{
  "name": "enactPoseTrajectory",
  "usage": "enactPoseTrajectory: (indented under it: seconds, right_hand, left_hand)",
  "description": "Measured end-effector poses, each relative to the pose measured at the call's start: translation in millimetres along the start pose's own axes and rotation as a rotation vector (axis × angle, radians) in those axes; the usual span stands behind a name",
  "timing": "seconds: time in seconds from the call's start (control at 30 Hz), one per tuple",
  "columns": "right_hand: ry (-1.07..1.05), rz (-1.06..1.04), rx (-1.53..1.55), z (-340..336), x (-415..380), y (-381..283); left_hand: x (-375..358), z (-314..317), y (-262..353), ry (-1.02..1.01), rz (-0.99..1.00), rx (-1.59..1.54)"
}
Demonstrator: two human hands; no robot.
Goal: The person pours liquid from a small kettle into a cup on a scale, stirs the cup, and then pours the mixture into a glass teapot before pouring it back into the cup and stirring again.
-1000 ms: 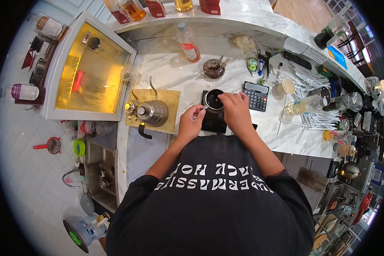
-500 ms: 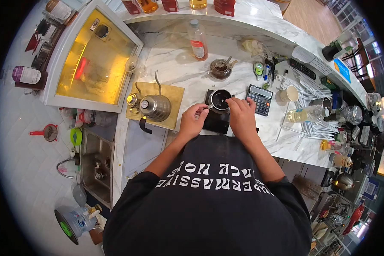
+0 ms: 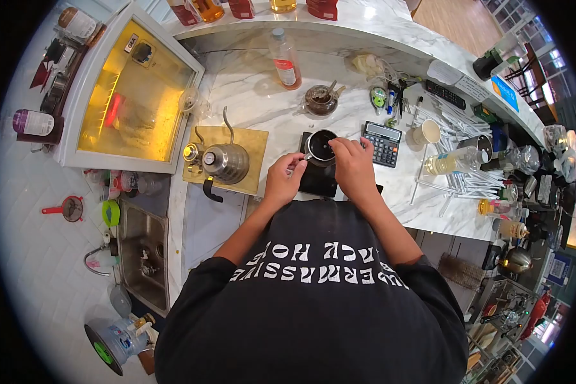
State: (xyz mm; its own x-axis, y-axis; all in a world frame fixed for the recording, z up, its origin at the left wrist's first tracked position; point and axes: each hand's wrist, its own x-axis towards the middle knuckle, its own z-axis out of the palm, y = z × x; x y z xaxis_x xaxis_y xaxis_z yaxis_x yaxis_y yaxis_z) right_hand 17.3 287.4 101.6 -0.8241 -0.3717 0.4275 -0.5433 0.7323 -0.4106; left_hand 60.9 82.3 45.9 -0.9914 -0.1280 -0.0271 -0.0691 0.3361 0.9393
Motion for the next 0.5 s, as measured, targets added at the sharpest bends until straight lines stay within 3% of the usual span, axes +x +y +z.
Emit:
enactPoseTrajectory:
  seconds: [0.5]
  right_hand:
    - [0.025, 0.002, -0.049, -3, -12, -2]
  left_hand:
    - [1, 1, 4, -0.006, -0.033, 0.003]
